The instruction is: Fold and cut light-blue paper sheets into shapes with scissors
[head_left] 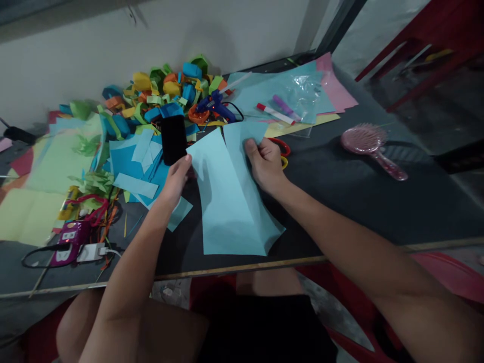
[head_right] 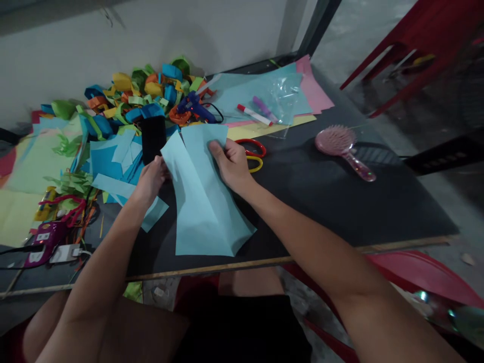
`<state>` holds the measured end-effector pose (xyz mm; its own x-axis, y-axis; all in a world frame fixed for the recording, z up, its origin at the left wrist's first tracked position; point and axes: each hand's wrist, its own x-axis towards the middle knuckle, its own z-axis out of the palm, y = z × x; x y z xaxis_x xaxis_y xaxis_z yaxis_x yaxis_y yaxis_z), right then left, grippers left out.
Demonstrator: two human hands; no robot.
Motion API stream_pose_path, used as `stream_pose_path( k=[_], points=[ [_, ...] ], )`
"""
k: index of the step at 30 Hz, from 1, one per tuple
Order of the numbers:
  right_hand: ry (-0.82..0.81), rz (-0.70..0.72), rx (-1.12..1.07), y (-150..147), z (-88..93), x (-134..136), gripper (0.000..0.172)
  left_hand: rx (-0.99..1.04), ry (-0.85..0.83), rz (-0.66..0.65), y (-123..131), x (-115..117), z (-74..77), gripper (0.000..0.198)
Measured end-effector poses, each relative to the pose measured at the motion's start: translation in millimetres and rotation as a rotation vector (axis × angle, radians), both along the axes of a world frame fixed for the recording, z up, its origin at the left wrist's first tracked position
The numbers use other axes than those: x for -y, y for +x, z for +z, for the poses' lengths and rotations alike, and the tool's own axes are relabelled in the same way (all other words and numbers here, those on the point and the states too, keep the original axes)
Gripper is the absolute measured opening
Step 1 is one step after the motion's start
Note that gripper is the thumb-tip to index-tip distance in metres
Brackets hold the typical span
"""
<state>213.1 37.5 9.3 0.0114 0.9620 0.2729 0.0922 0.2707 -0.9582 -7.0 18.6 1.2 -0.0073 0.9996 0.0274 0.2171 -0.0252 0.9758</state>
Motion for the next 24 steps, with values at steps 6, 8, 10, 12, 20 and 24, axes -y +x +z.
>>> stream_pose_path(
  k=[6, 8, 10, 12, 20, 24],
  points=[
    [0.009, -0.217, 0.131, 5.9, -2.4, -6.9, 0.058, -0.041, 0.093, 0.261, 0.8, 1.0, 1.0, 0.046],
    [0.049, -0.248, 0.181, 7.2, -5.7, -9.2, 0.057, -0.183, 0.186, 0.379, -3.6, 0.4, 0.8, 0.049],
    [0.070, -0.230, 0.213, 7.2, -8.3, -9.5, 0.056, -0.330, 0.245, 0.433, -7.1, 0.0, 1.5, 0.048],
    [0.080, -0.215, 0.216, 6.4, -9.7, -8.9, 0.056, -0.426, 0.274, 0.453, -8.7, -0.2, 2.9, 0.045],
    [0.022, -0.199, 0.199, 3.5, -12.6, -8.5, 0.062, -0.490, 0.359, 0.485, -10.2, -0.6, -0.1, 0.041],
    [0.013, -0.208, 0.199, 3.0, -18.4, -8.0, 0.060, -0.490, 0.334, 0.477, -12.2, -1.7, -9.1, 0.040]
  ],
)
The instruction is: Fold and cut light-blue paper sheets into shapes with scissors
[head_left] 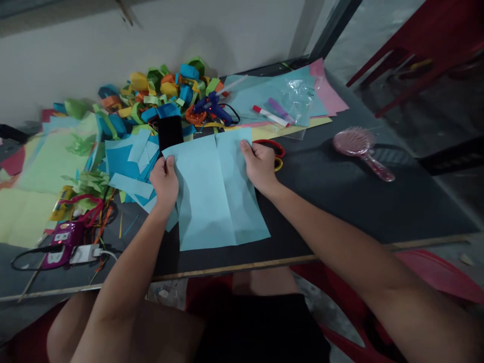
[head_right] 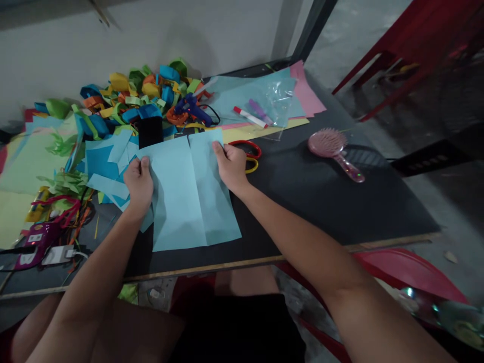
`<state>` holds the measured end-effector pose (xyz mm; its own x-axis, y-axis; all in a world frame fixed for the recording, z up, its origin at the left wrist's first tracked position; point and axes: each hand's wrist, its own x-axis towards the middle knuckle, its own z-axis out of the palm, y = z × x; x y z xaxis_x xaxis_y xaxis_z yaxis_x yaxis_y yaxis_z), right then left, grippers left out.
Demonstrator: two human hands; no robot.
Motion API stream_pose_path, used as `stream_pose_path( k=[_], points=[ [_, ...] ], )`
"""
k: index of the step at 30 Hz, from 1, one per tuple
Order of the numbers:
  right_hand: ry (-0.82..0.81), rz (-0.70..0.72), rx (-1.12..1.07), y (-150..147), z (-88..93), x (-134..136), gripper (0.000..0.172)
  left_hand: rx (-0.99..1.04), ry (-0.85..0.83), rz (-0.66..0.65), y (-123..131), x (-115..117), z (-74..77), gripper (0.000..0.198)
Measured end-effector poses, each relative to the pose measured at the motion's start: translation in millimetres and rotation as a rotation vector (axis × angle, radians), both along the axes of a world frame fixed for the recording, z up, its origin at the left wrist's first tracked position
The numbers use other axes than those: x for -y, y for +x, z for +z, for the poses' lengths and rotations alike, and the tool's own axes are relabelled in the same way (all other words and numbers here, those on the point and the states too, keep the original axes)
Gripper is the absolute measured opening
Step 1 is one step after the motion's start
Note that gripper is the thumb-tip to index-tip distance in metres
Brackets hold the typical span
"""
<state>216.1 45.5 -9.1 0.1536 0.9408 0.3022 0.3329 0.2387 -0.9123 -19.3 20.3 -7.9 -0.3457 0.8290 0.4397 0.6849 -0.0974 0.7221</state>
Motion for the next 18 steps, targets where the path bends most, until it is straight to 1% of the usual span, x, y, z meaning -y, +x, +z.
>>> stream_pose_path(
  k=[6, 13, 18],
  points=[
    [0.003, -0.020, 0.040, -0.7, -2.6, -0.4, 0.059, 0.016, 0.001, -0.011, -2.4, -1.9, -8.1, 0.043],
    [0.000, -0.027, 0.030, -0.9, -6.4, -2.6, 0.060, 0.017, 0.003, 0.006, -3.1, -1.4, -9.6, 0.045],
    [-0.004, -0.044, 0.046, -2.1, -4.6, -2.0, 0.062, 0.007, 0.003, 0.008, -4.1, -2.1, -10.5, 0.045]
  ],
)
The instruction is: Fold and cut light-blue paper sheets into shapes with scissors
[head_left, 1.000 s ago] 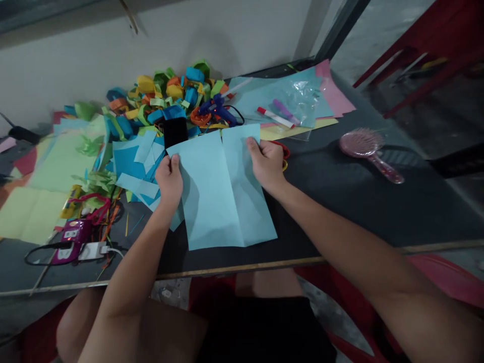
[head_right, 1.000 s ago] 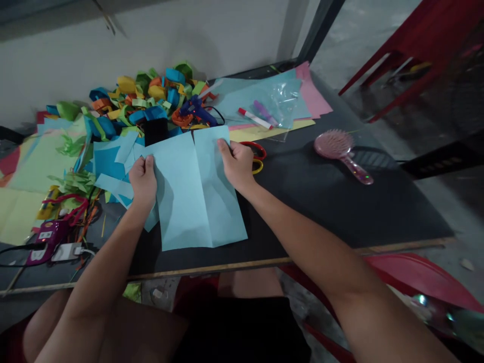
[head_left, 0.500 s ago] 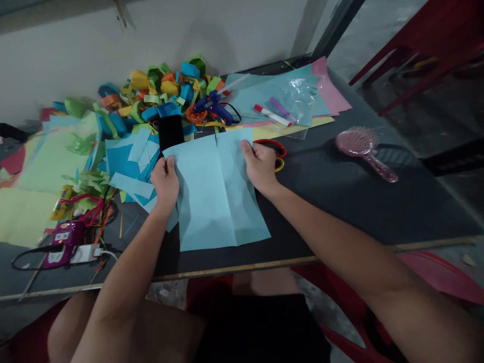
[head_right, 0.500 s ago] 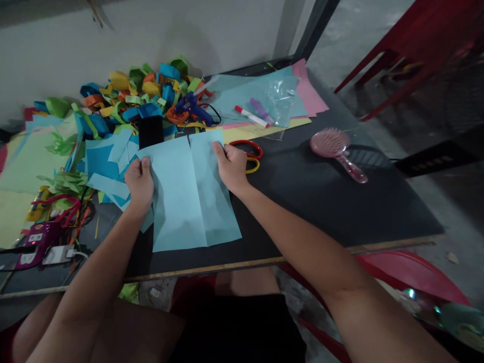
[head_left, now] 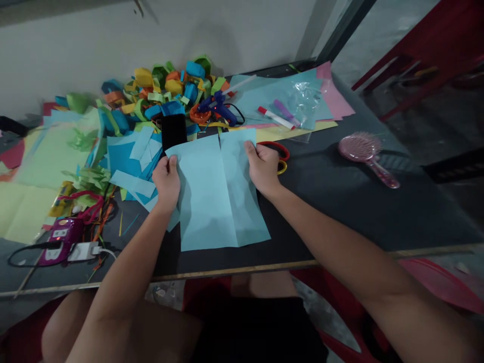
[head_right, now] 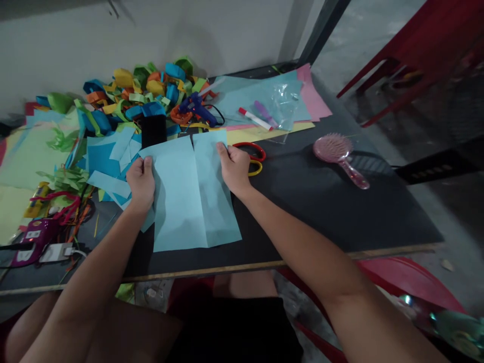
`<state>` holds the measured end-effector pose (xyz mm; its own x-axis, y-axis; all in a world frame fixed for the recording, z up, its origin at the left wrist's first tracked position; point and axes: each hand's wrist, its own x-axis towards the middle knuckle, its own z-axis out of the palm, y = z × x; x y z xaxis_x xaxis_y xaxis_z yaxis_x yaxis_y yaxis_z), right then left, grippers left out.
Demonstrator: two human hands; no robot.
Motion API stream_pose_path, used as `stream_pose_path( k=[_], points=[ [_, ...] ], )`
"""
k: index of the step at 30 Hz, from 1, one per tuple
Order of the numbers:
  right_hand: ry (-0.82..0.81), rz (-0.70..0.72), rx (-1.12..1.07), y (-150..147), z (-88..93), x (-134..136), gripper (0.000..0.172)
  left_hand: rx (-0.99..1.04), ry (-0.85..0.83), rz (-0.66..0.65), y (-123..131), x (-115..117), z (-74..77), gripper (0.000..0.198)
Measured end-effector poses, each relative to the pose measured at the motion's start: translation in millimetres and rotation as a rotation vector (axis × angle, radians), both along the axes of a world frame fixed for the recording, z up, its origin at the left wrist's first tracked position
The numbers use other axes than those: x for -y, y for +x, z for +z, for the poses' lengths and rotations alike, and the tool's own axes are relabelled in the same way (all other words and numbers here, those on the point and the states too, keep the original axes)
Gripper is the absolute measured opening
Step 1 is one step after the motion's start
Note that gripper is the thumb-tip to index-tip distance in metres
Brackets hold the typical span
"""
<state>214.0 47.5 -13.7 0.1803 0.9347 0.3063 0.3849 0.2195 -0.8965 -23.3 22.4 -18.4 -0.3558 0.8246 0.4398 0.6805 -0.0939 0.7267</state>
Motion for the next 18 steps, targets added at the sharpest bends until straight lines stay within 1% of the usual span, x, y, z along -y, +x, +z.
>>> stream_pose_path(
  k=[6, 18],
  points=[
    [-0.018, -0.005, -0.010, -1.1, 1.9, 0.4, 0.063, 0.012, -0.009, -0.007, -0.4, 0.8, -0.3, 0.045],
    [0.007, -0.007, -0.015, -0.8, 1.4, 0.2, 0.060, 0.018, -0.020, 0.001, 0.7, 0.4, 2.0, 0.042]
  ],
)
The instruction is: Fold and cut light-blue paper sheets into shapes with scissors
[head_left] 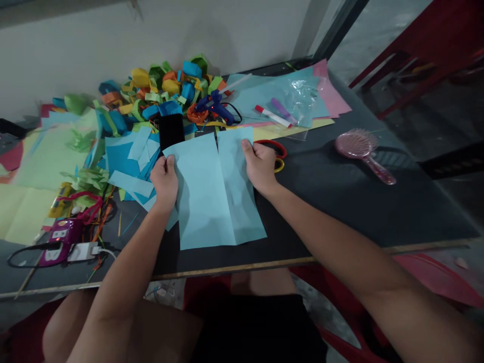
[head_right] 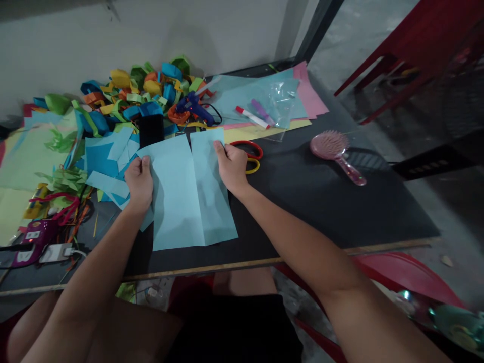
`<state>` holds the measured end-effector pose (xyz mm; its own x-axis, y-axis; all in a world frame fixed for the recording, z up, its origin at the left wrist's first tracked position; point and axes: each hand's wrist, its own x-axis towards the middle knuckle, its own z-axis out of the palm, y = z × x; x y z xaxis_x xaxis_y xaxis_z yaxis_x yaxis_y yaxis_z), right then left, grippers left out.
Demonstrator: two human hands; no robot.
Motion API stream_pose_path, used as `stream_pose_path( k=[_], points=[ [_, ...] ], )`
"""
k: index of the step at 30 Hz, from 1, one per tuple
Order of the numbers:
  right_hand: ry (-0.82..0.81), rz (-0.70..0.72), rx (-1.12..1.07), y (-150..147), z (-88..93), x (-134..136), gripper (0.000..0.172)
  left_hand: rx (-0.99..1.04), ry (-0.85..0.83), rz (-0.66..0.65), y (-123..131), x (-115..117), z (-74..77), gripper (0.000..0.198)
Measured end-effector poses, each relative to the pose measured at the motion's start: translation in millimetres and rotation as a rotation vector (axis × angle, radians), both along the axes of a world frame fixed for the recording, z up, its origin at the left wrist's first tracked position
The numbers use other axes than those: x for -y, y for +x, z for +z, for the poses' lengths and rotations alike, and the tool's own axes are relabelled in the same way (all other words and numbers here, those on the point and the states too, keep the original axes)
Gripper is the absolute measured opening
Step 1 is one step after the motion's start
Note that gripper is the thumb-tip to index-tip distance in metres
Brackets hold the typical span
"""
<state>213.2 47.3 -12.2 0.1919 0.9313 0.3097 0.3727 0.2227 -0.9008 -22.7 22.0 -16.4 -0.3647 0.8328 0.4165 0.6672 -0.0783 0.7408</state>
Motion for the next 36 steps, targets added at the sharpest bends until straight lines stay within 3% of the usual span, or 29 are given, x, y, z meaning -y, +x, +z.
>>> stream_pose_path(
  k=[8, 11, 15, 18, 20, 22, 24, 27, 30, 32, 36],
  points=[
    [0.018, -0.060, -0.066, 3.3, -4.8, -6.7, 0.063, 0.079, 0.016, 0.033, -0.7, -1.8, -0.2, 0.044],
    [0.009, -0.024, -0.144, 3.8, -3.9, -8.2, 0.065, 0.127, 0.007, 0.018, 0.6, -1.7, 0.4, 0.046],
    [-0.096, 0.247, -0.415, 3.3, 3.5, -4.4, 0.054, 0.193, 0.067, 0.021, -0.3, -1.8, 2.6, 0.048],
    [-0.377, 0.548, -0.583, 0.8, 9.1, 3.5, 0.040, 0.228, 0.121, 0.066, -4.6, -3.1, 5.7, 0.047],
    [-0.540, 0.625, -0.592, -1.7, 9.8, 8.1, 0.040, 0.315, 0.158, 0.098, -8.7, -5.4, 8.0, 0.045],
    [-0.519, 0.562, -0.564, -3.4, 7.8, 9.3, 0.040, 0.511, 0.140, 0.103, -12.5, -8.9, 10.4, 0.037],
    [-0.333, 0.414, -0.529, -2.6, 4.8, 6.3, 0.037, 0.776, 0.024, 0.039, -14.4, -12.1, 13.7, 0.030],
    [-0.064, 0.205, -0.453, 3.9, 3.0, -2.6, 0.036, 1.011, -0.243, -0.215, -10.1, -11.6, 20.5, 0.031],
    [0.034, 0.103, -0.375, 12.2, 5.8, -9.6, 0.038, 0.992, -0.411, -0.473, 2.5, -3.4, 25.5, 0.029],
    [0.023, 0.074, -0.325, 15.6, 7.9, -11.7, 0.040, 0.960, -0.445, -0.568, 11.6, 2.2, 25.2, 0.031],
    [-0.077, 0.112, -0.359, 14.3, 8.5, -13.1, 0.040, 0.886, -0.246, -0.526, 18.2, 2.1, 16.1, 0.036]
  ],
)
